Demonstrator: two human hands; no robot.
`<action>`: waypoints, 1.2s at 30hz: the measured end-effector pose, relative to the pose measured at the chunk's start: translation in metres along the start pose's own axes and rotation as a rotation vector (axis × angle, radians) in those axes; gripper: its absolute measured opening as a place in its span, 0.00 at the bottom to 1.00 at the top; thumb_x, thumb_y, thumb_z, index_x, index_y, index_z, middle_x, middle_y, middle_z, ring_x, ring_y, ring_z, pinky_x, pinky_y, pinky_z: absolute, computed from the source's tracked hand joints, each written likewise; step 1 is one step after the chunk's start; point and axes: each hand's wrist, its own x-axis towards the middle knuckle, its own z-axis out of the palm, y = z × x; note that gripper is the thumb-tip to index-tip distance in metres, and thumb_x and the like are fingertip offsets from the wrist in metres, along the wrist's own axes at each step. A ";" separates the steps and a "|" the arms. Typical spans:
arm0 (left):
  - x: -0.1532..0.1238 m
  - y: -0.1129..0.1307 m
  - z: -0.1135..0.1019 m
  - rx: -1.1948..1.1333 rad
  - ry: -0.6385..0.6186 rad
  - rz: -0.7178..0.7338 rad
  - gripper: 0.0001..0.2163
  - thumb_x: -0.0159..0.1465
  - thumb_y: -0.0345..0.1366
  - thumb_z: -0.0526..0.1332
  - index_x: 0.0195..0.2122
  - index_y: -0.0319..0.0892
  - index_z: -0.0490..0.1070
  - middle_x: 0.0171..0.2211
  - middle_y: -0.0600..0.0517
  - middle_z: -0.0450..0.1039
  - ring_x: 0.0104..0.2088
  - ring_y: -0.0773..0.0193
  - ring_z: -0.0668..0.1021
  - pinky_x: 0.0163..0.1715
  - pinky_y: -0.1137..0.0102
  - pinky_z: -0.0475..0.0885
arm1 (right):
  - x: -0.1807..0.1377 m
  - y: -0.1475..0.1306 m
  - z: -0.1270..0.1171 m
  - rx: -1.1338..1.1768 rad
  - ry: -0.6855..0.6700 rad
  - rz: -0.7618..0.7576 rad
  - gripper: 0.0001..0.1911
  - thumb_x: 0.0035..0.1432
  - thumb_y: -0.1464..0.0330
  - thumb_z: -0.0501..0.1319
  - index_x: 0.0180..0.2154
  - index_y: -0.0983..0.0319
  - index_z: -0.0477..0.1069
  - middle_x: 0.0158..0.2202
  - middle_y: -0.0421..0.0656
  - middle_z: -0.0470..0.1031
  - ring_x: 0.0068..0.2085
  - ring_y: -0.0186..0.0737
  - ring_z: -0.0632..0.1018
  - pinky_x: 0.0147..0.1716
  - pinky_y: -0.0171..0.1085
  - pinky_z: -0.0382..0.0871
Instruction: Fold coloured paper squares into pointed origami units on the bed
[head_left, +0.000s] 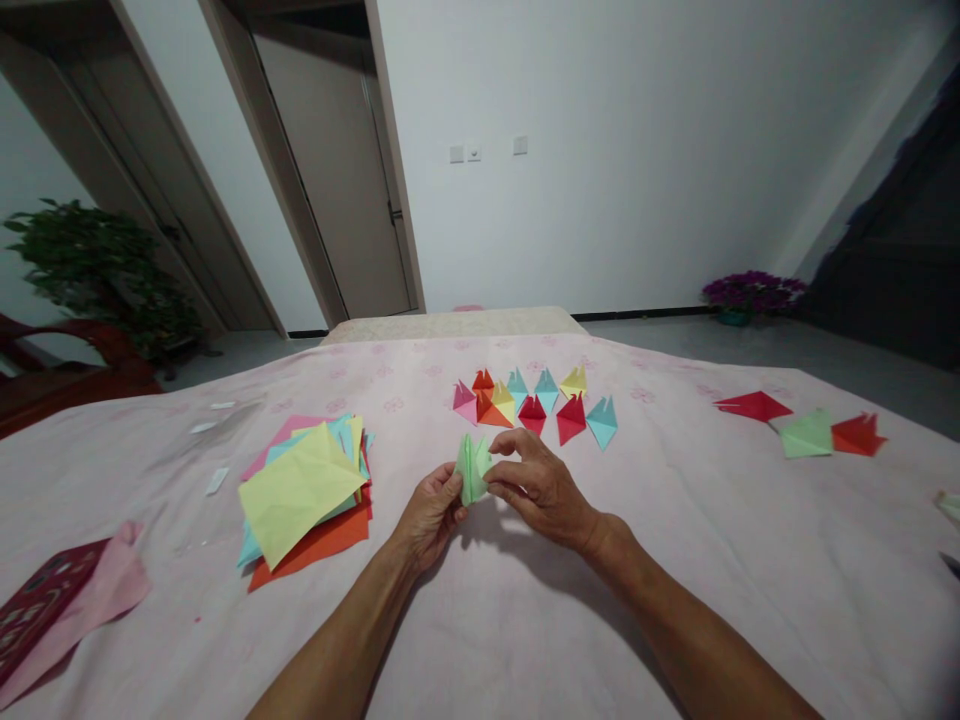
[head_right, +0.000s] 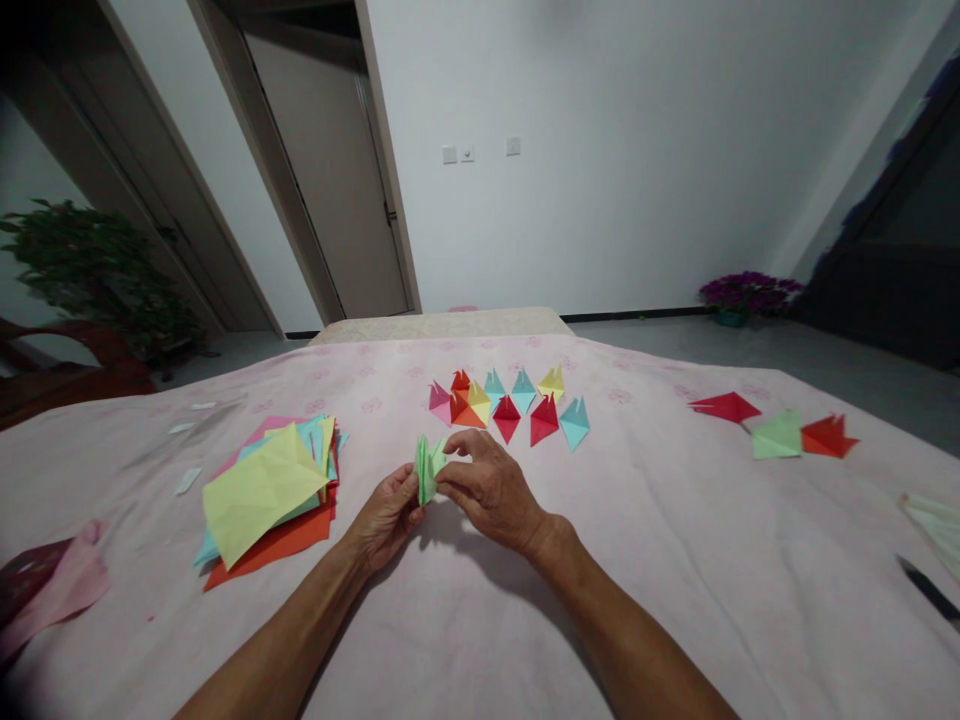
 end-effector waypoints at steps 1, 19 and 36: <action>0.000 0.000 0.000 -0.001 -0.001 -0.004 0.21 0.50 0.43 0.75 0.40 0.36 0.74 0.28 0.55 0.71 0.21 0.78 0.68 0.16 0.84 0.66 | 0.000 0.001 0.001 0.013 -0.005 0.013 0.07 0.64 0.68 0.58 0.35 0.58 0.75 0.44 0.45 0.69 0.44 0.41 0.72 0.44 0.41 0.71; 0.001 -0.009 -0.004 0.018 -0.042 -0.010 0.19 0.50 0.43 0.75 0.36 0.35 0.75 0.26 0.55 0.70 0.21 0.78 0.68 0.19 0.83 0.68 | -0.002 -0.002 0.013 0.012 0.044 0.208 0.07 0.65 0.70 0.57 0.34 0.60 0.72 0.38 0.43 0.66 0.40 0.39 0.71 0.41 0.38 0.69; -0.003 -0.010 0.002 0.102 0.028 0.020 0.20 0.47 0.43 0.76 0.34 0.33 0.78 0.30 0.49 0.76 0.26 0.71 0.75 0.24 0.80 0.72 | -0.006 -0.016 0.021 -0.109 0.244 0.259 0.04 0.58 0.72 0.62 0.31 0.59 0.70 0.30 0.40 0.71 0.32 0.38 0.72 0.33 0.36 0.66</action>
